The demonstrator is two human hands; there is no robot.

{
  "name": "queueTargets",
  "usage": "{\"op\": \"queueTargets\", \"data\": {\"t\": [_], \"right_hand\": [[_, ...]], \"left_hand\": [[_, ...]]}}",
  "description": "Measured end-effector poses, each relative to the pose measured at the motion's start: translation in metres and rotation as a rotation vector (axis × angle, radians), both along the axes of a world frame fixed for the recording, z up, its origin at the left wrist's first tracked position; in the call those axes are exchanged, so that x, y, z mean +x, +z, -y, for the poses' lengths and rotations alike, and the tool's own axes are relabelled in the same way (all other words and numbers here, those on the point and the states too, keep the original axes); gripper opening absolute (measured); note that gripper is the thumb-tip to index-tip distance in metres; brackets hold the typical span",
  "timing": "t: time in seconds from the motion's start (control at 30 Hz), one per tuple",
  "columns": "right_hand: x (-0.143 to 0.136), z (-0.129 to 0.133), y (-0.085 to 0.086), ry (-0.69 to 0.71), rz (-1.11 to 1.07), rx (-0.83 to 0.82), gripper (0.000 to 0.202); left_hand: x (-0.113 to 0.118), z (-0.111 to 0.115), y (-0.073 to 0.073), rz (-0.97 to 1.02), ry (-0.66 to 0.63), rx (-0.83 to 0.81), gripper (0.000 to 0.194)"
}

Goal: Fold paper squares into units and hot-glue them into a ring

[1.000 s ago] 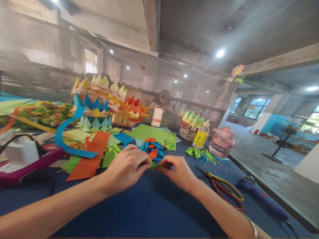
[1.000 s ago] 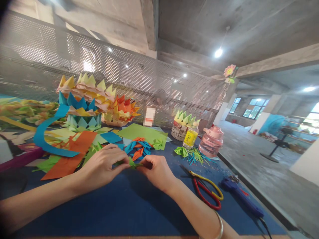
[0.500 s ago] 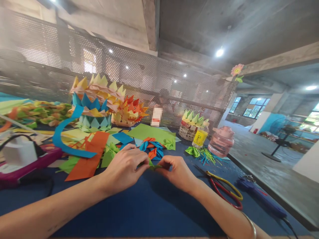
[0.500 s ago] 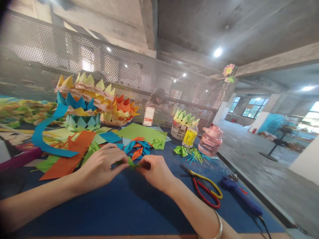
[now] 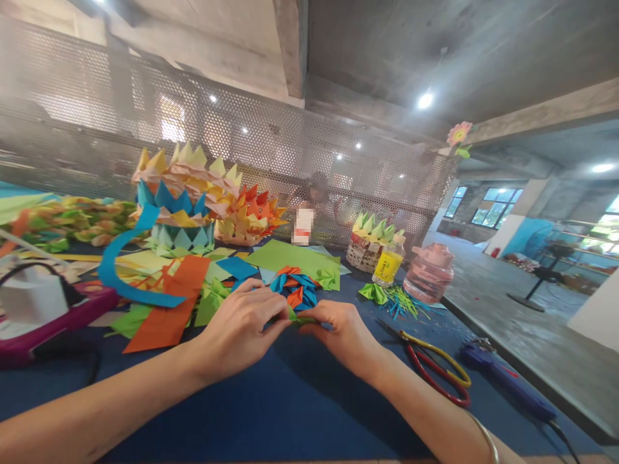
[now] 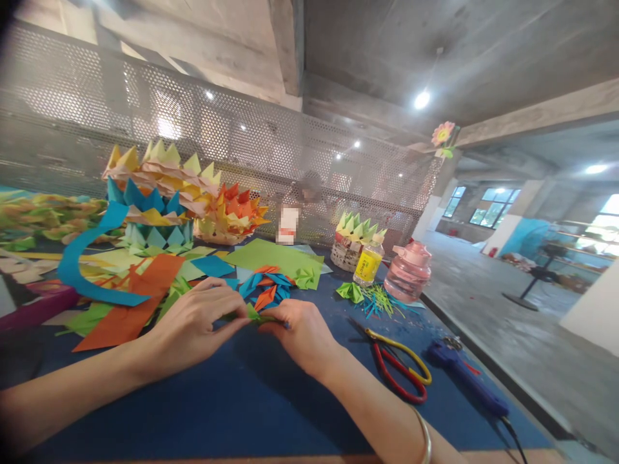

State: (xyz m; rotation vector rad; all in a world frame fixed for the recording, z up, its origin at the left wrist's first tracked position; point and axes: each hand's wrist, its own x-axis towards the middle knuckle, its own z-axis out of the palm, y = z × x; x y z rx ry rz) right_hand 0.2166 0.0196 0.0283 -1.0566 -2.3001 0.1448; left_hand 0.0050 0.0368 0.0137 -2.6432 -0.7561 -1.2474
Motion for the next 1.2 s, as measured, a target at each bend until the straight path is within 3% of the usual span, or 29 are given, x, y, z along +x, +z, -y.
{"op": "queueTargets", "data": {"t": [0.27, 0.53, 0.63, 0.8, 1.0, 1.2], "right_hand": [[0.000, -0.001, -0.003, 0.001, -0.005, 0.005, 0.024], [-0.003, 0.005, -0.001, -0.019, 0.058, 0.073, 0.008], [-0.003, 0.007, -0.002, -0.009, 0.098, 0.116, 0.009], [-0.002, 0.008, -0.005, -0.004, 0.167, 0.183, 0.007], [-0.007, 0.011, -0.006, 0.007, 0.292, 0.275, 0.013], [-0.009, 0.012, -0.007, 0.011, 0.335, 0.276, 0.006]], "left_hand": [[0.000, 0.001, -0.001, -0.011, -0.011, 0.036, 0.018], [0.001, 0.001, -0.001, -0.029, 0.000, 0.064, 0.019], [0.001, 0.001, -0.001, -0.030, 0.015, 0.056, 0.005], [0.001, 0.003, -0.001, -0.074, 0.099, 0.011, 0.049], [0.002, 0.006, 0.003, -0.141, 0.030, -0.030, 0.007], [0.004, 0.007, 0.000, -0.140, -0.021, -0.002, 0.020]]}}
